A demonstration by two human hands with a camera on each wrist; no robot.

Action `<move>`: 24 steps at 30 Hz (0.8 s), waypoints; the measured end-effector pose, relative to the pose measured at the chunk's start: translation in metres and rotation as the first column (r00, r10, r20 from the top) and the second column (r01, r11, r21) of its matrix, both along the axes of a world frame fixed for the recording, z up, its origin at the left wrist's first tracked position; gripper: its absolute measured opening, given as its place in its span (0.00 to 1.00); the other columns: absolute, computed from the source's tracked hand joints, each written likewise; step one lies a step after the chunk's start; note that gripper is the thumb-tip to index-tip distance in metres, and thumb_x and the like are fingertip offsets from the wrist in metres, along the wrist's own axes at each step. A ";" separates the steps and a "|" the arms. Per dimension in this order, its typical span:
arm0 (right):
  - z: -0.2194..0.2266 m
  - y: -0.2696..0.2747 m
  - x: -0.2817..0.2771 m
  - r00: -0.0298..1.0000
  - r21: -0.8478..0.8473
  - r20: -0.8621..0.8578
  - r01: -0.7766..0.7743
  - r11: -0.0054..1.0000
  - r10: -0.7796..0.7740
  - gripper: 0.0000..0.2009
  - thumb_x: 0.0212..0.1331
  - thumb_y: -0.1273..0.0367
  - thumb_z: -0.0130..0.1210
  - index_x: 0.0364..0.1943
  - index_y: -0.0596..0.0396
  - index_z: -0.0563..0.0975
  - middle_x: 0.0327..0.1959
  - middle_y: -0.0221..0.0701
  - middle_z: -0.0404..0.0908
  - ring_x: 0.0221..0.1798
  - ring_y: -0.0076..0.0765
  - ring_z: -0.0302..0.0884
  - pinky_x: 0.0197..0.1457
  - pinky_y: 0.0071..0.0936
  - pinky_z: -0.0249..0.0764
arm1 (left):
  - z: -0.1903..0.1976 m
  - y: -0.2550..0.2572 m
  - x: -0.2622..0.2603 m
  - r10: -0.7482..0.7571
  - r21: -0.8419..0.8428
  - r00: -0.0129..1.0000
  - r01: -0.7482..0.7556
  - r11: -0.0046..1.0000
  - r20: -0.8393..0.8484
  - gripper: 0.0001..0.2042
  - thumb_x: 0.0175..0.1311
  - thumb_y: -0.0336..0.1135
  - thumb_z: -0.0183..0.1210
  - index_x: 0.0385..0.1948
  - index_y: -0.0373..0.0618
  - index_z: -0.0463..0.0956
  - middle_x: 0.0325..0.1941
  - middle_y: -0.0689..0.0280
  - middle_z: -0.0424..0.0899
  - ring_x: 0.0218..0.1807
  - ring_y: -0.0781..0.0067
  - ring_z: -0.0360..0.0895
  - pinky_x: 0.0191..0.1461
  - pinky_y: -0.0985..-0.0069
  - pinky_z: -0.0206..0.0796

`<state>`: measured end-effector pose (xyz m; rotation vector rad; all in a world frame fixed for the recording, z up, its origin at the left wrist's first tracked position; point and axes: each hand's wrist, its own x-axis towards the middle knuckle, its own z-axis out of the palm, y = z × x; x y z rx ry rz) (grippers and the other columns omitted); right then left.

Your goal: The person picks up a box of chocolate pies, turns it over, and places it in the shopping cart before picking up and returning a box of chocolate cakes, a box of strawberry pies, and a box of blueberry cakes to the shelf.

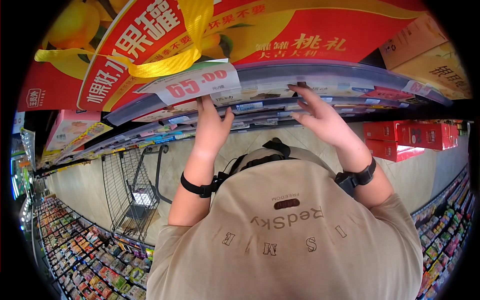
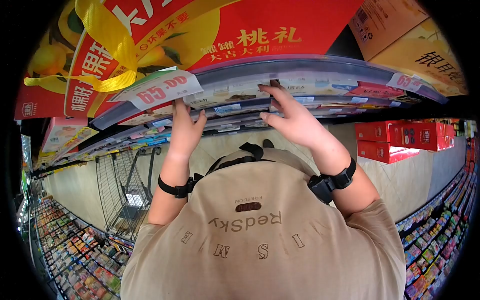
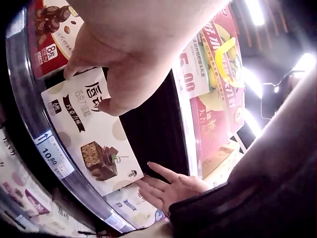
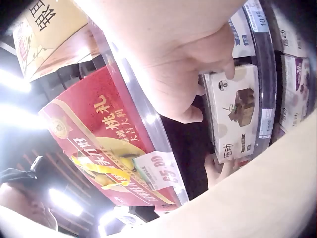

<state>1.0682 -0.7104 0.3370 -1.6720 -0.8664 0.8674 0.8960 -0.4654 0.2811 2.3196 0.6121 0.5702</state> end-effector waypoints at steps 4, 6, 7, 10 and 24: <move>-0.007 -0.001 0.002 1.000 0.018 -0.008 0.015 1.000 -0.014 0.30 0.66 0.73 0.52 0.73 0.59 0.61 0.75 0.41 0.60 0.80 0.38 0.53 0.81 0.42 0.52 | 0.005 0.000 -0.001 -0.017 0.036 0.999 0.018 0.999 -0.032 0.38 0.61 0.28 0.63 0.71 0.29 0.50 0.69 0.37 0.62 0.69 0.37 0.65 0.70 0.58 0.65; -0.007 0.000 0.001 1.000 0.014 -0.021 0.015 1.000 -0.014 0.30 0.66 0.73 0.52 0.73 0.60 0.61 0.75 0.40 0.61 0.80 0.38 0.52 0.82 0.43 0.49 | 0.004 0.000 -0.001 -0.009 0.035 0.998 0.012 0.999 -0.062 0.38 0.62 0.28 0.62 0.71 0.29 0.50 0.68 0.37 0.62 0.69 0.37 0.66 0.71 0.58 0.64; -0.007 0.000 0.000 1.000 0.012 -0.021 0.016 1.000 -0.016 0.30 0.66 0.73 0.52 0.73 0.60 0.61 0.75 0.40 0.61 0.80 0.38 0.52 0.82 0.43 0.49 | 0.001 0.001 -0.002 -0.011 0.031 0.998 0.013 0.999 -0.058 0.38 0.62 0.27 0.61 0.72 0.30 0.48 0.69 0.38 0.63 0.69 0.40 0.66 0.72 0.59 0.63; -0.012 0.001 -0.001 1.000 0.012 -0.012 0.017 1.000 -0.017 0.30 0.67 0.73 0.52 0.73 0.61 0.61 0.75 0.40 0.61 0.81 0.39 0.51 0.82 0.43 0.48 | -0.013 0.004 -0.002 -0.011 -0.114 1.000 0.009 0.993 -0.015 0.39 0.64 0.26 0.59 0.73 0.31 0.44 0.70 0.39 0.64 0.71 0.45 0.66 0.73 0.61 0.60; -0.018 0.001 -0.006 0.996 -0.047 0.084 0.035 0.998 -0.031 0.28 0.65 0.64 0.58 0.69 0.53 0.68 0.76 0.49 0.57 0.77 0.50 0.59 0.77 0.43 0.58 | -0.026 0.003 -0.005 -0.012 -0.341 0.993 0.052 0.939 0.118 0.40 0.62 0.28 0.58 0.72 0.28 0.43 0.67 0.34 0.65 0.69 0.39 0.67 0.72 0.59 0.61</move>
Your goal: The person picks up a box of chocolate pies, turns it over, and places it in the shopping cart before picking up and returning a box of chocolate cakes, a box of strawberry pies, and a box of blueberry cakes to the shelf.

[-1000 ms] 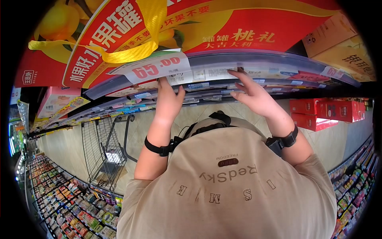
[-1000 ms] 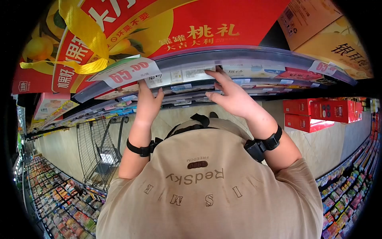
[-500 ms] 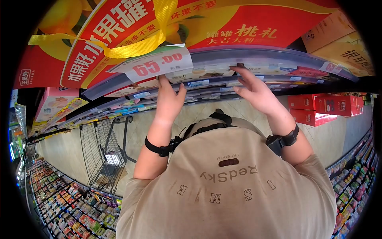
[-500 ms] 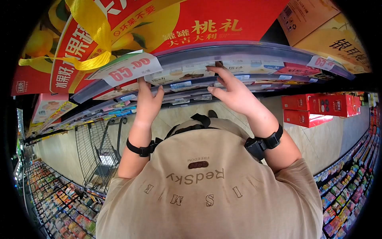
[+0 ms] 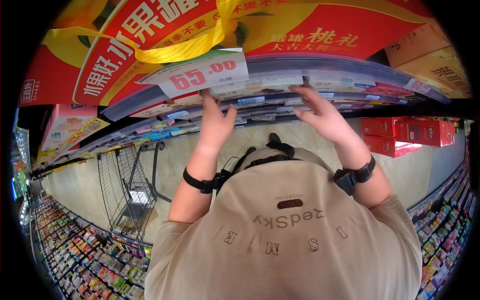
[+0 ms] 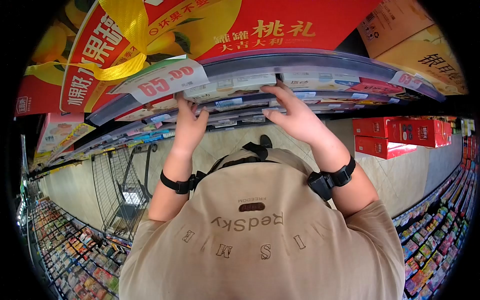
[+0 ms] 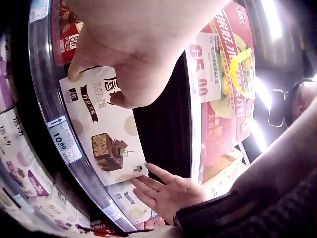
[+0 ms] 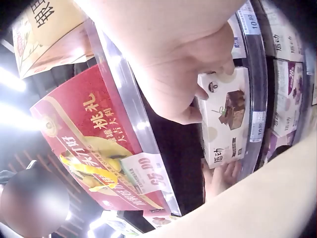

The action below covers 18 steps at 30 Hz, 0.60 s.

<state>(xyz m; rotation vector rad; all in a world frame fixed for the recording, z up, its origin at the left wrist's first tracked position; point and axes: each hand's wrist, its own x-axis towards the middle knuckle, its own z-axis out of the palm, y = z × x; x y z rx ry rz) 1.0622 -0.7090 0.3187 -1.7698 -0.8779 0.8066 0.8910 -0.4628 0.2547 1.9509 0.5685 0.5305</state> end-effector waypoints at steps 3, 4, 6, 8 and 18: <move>0.005 -0.001 0.001 1.000 0.012 0.001 -0.008 1.000 0.008 0.27 0.65 0.65 0.58 0.68 0.53 0.69 0.76 0.49 0.58 0.78 0.49 0.58 0.77 0.43 0.58 | 0.002 -0.002 0.000 -0.014 0.009 1.000 0.014 1.000 0.006 0.40 0.62 0.28 0.58 0.72 0.30 0.43 0.67 0.36 0.65 0.68 0.42 0.68 0.71 0.59 0.63; 0.002 -0.002 0.002 1.000 0.011 -0.001 -0.008 1.000 0.009 0.27 0.65 0.65 0.58 0.68 0.53 0.69 0.76 0.49 0.58 0.78 0.49 0.58 0.77 0.43 0.58 | 0.002 -0.002 0.000 -0.013 0.008 1.000 0.013 1.000 0.007 0.40 0.62 0.28 0.58 0.72 0.30 0.43 0.67 0.37 0.66 0.68 0.42 0.68 0.71 0.60 0.63; -0.005 -0.003 0.004 0.998 0.031 -0.062 0.021 0.999 -0.019 0.27 0.65 0.65 0.58 0.68 0.53 0.69 0.76 0.47 0.58 0.78 0.48 0.57 0.77 0.43 0.57 | 0.003 -0.003 0.001 -0.013 0.007 1.000 0.013 1.000 0.007 0.40 0.62 0.28 0.58 0.72 0.30 0.43 0.67 0.37 0.66 0.68 0.42 0.68 0.71 0.60 0.62; -0.006 -0.004 0.005 0.997 0.042 -0.072 0.022 0.999 -0.019 0.26 0.65 0.65 0.58 0.68 0.53 0.69 0.77 0.46 0.58 0.79 0.47 0.57 0.77 0.42 0.57 | 0.006 -0.001 0.000 -0.050 -0.001 0.996 0.050 0.999 -0.080 0.41 0.64 0.24 0.55 0.75 0.37 0.37 0.74 0.46 0.60 0.77 0.51 0.61 0.74 0.60 0.58; -0.003 -0.010 0.013 0.988 0.038 -0.150 -0.036 0.999 0.041 0.26 0.66 0.69 0.54 0.69 0.55 0.68 0.78 0.45 0.56 0.82 0.43 0.48 0.82 0.43 0.47 | 0.006 -0.007 0.002 0.021 0.026 0.998 -0.020 0.999 -0.063 0.40 0.62 0.26 0.57 0.73 0.31 0.42 0.67 0.38 0.69 0.68 0.44 0.69 0.71 0.63 0.60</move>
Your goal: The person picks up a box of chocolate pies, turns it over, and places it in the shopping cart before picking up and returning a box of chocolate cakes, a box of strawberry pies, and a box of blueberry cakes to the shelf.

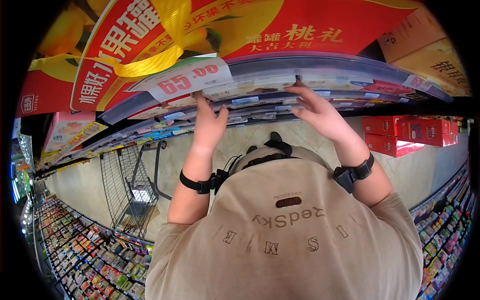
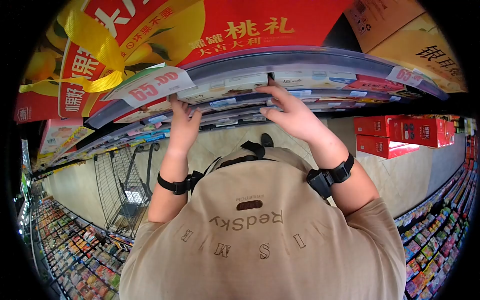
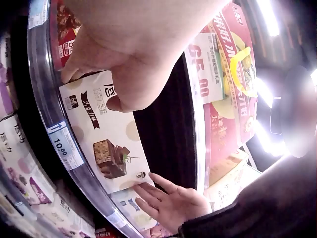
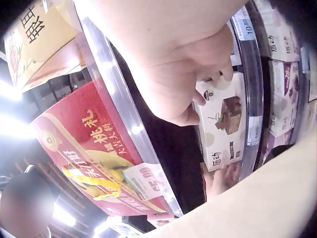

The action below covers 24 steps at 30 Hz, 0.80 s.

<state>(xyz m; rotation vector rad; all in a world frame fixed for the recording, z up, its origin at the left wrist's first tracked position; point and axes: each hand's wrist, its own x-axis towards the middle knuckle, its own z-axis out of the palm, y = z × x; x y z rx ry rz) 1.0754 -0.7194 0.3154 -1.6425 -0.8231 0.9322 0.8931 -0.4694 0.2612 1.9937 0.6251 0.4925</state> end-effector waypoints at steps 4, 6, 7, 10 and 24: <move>-0.008 -0.005 0.007 0.999 0.007 -0.034 -0.013 1.000 0.014 0.26 0.66 0.70 0.54 0.70 0.55 0.68 0.78 0.45 0.56 0.82 0.42 0.48 0.82 0.42 0.45 | 0.002 -0.004 -0.003 0.021 -0.116 1.000 -0.020 0.993 0.009 0.40 0.65 0.24 0.55 0.75 0.33 0.38 0.70 0.42 0.67 0.71 0.49 0.67 0.72 0.61 0.59; -0.009 -0.007 0.010 0.995 0.022 -0.096 -0.027 0.999 0.029 0.26 0.67 0.70 0.53 0.70 0.55 0.67 0.78 0.46 0.56 0.82 0.41 0.48 0.83 0.41 0.43 | 0.001 -0.003 -0.005 0.040 -0.123 0.998 -0.045 0.991 -0.045 0.41 0.66 0.23 0.55 0.76 0.34 0.36 0.71 0.43 0.66 0.73 0.50 0.66 0.73 0.60 0.58; -0.010 -0.008 0.011 0.994 0.024 -0.100 -0.030 0.999 0.032 0.26 0.67 0.70 0.53 0.70 0.55 0.67 0.78 0.46 0.56 0.82 0.41 0.48 0.83 0.41 0.43 | -0.003 -0.003 -0.006 0.039 -0.127 0.998 -0.044 0.991 -0.047 0.42 0.66 0.24 0.55 0.76 0.35 0.35 0.72 0.44 0.65 0.73 0.50 0.66 0.73 0.60 0.59; -0.014 -0.009 0.014 0.994 0.062 -0.094 -0.040 0.997 0.046 0.26 0.67 0.71 0.53 0.70 0.57 0.67 0.78 0.45 0.57 0.82 0.42 0.49 0.82 0.39 0.47 | -0.006 -0.003 -0.010 0.039 -0.132 0.998 -0.046 0.990 -0.055 0.42 0.67 0.24 0.54 0.77 0.37 0.34 0.73 0.43 0.64 0.74 0.50 0.65 0.73 0.59 0.58; -0.056 -0.023 0.040 0.923 0.014 -0.301 -0.245 0.969 0.238 0.19 0.68 0.72 0.52 0.61 0.64 0.72 0.57 0.39 0.80 0.58 0.30 0.77 0.64 0.28 0.72 | -0.006 -0.023 -0.040 0.144 -0.191 0.989 -0.139 0.972 0.011 0.37 0.68 0.21 0.52 0.77 0.42 0.45 0.73 0.45 0.64 0.74 0.52 0.66 0.75 0.62 0.59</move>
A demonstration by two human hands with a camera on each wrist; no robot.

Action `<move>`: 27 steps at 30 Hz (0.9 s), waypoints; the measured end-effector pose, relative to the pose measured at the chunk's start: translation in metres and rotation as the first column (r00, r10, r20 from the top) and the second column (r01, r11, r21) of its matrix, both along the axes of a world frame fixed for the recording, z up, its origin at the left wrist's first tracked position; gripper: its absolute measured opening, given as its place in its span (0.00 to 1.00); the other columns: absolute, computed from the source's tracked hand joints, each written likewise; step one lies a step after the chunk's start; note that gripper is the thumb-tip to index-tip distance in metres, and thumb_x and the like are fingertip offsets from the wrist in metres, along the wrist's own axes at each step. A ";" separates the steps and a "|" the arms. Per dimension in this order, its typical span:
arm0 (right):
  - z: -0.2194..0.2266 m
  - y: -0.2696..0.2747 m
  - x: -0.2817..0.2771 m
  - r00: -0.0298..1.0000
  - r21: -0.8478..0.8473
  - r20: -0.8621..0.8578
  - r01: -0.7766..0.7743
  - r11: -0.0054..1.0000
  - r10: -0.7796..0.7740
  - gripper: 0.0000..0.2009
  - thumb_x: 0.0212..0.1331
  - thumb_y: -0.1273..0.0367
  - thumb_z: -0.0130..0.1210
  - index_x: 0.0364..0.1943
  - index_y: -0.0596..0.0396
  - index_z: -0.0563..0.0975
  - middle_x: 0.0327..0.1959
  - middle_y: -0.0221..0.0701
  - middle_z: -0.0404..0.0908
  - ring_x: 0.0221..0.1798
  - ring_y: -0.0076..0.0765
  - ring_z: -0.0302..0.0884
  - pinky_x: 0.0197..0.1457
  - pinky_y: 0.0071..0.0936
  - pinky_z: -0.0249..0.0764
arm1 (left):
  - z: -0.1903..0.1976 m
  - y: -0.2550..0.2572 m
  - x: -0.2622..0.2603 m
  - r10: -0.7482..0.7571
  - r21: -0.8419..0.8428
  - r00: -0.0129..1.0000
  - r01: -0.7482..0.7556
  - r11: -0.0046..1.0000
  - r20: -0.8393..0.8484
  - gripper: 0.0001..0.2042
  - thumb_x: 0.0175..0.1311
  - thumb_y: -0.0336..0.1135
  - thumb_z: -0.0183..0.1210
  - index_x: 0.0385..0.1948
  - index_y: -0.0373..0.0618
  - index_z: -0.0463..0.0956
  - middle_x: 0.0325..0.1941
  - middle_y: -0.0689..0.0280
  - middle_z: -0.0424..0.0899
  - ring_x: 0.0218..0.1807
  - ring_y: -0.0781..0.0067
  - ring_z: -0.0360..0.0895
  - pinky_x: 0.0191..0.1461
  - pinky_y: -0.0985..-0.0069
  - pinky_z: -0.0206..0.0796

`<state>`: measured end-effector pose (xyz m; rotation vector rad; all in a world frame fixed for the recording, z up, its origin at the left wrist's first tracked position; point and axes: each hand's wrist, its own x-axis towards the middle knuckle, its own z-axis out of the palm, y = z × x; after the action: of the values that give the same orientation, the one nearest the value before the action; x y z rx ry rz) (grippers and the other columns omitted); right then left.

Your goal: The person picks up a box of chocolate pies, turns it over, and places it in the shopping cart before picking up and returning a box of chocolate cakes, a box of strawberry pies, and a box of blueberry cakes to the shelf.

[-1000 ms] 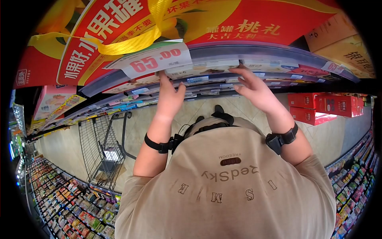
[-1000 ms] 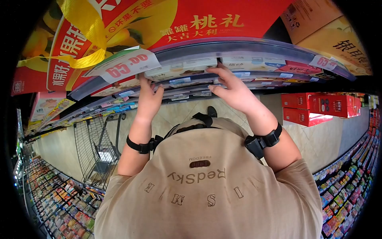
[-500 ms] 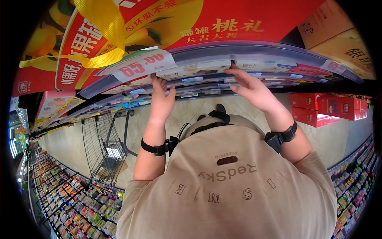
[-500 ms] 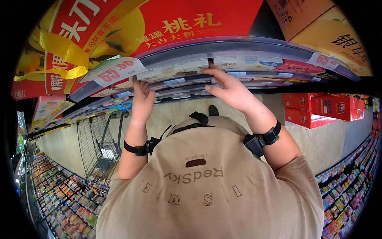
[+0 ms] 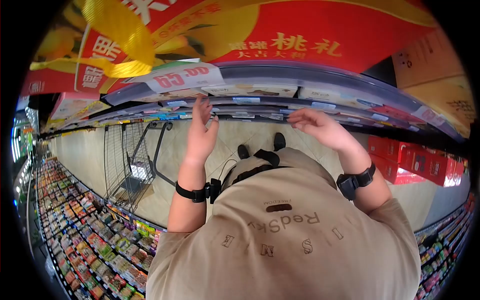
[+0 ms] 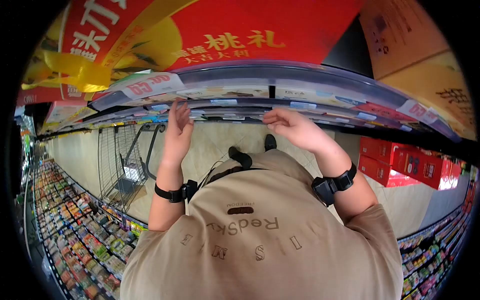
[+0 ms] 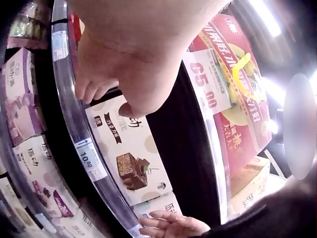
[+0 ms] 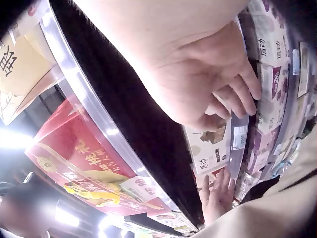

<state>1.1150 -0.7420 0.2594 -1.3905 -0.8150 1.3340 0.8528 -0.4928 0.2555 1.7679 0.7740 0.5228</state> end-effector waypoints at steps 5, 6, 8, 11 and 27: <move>0.010 0.022 -0.007 0.991 -0.045 0.037 -0.126 0.991 0.127 0.17 0.67 0.73 0.54 0.59 0.63 0.74 0.51 0.35 0.81 0.54 0.27 0.78 0.60 0.27 0.74 | 0.001 0.002 -0.035 -0.024 0.167 0.985 0.053 0.985 -0.171 0.24 0.68 0.26 0.56 0.66 0.40 0.68 0.63 0.53 0.79 0.67 0.57 0.75 0.70 0.64 0.65; 0.012 0.028 -0.011 0.988 -0.050 0.029 -0.150 0.987 0.152 0.17 0.66 0.74 0.54 0.58 0.62 0.74 0.48 0.33 0.82 0.51 0.25 0.78 0.58 0.26 0.74 | 0.004 0.002 -0.043 -0.006 0.167 0.986 0.034 0.985 -0.164 0.24 0.68 0.26 0.56 0.66 0.40 0.68 0.63 0.53 0.79 0.67 0.57 0.75 0.70 0.64 0.65; 0.013 0.041 -0.020 0.980 -0.051 0.032 -0.197 0.979 0.199 0.16 0.66 0.75 0.55 0.56 0.61 0.75 0.45 0.30 0.81 0.49 0.23 0.78 0.56 0.24 0.74 | 0.012 0.002 -0.061 0.021 0.191 0.982 0.015 0.981 -0.190 0.19 0.68 0.28 0.56 0.61 0.40 0.74 0.60 0.54 0.81 0.64 0.58 0.77 0.67 0.64 0.67; 0.016 0.064 -0.040 0.955 -0.052 0.070 -0.286 0.957 0.289 0.14 0.65 0.76 0.56 0.54 0.60 0.76 0.40 0.26 0.81 0.44 0.20 0.76 0.52 0.23 0.74 | 0.011 0.006 -0.099 0.074 0.200 0.981 -0.037 0.979 -0.180 0.19 0.68 0.29 0.56 0.60 0.40 0.74 0.58 0.55 0.82 0.62 0.58 0.78 0.65 0.65 0.68; 0.037 0.209 -0.274 0.722 -0.140 0.114 -0.668 0.731 0.682 0.12 0.65 0.78 0.56 0.51 0.59 0.77 0.36 0.24 0.79 0.40 0.19 0.75 0.46 0.21 0.72 | -0.018 -0.002 -0.402 0.575 0.064 0.814 -0.572 0.818 -0.085 0.15 0.72 0.27 0.54 0.59 0.38 0.75 0.56 0.59 0.84 0.58 0.69 0.80 0.62 0.72 0.70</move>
<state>0.8414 -0.5331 0.2965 -1.3225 -1.4923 1.8441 0.4512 -0.4945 0.2374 1.5820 1.3973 0.8544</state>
